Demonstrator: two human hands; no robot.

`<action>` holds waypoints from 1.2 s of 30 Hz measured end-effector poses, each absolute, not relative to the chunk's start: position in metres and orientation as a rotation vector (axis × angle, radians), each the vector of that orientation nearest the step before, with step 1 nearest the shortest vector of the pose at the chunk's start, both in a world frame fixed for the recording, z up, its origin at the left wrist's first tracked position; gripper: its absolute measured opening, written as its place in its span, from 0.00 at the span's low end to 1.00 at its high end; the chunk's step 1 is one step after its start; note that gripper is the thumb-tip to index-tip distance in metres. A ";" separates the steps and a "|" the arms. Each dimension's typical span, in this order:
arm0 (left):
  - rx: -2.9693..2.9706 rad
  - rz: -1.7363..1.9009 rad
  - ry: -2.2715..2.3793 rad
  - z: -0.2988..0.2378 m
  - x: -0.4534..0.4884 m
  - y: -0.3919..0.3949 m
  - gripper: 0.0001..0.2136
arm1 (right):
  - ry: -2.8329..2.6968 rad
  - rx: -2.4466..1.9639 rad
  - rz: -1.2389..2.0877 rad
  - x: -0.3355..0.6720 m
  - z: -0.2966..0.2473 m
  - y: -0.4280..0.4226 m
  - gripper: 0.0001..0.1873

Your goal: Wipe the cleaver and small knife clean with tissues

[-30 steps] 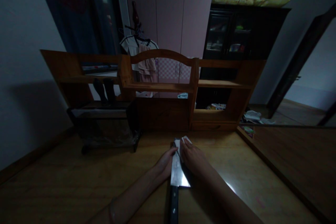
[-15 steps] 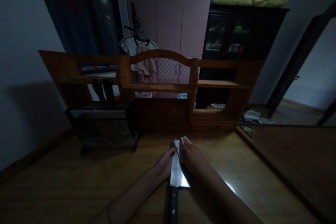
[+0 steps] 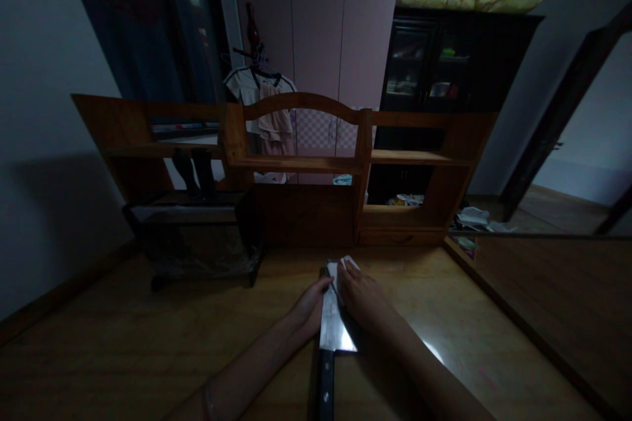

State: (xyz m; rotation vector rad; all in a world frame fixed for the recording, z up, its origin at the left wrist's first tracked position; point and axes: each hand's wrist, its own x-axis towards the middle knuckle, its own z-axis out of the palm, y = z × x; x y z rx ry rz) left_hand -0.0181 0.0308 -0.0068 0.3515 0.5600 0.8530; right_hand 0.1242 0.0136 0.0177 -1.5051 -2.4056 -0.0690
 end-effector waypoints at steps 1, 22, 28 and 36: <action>0.342 0.847 0.564 -0.007 -0.018 0.031 0.08 | -2.411 -1.501 -0.077 0.124 0.018 0.014 0.27; 0.370 0.957 0.464 0.008 -0.018 0.026 0.15 | -2.461 -1.312 -0.026 0.111 0.023 0.007 0.27; 0.445 0.921 0.423 0.006 -0.020 0.027 0.15 | -2.368 -1.530 -0.055 0.124 0.021 0.012 0.28; 0.429 0.916 0.420 0.006 -0.022 0.026 0.15 | -2.256 -1.579 -0.074 0.124 0.020 0.015 0.28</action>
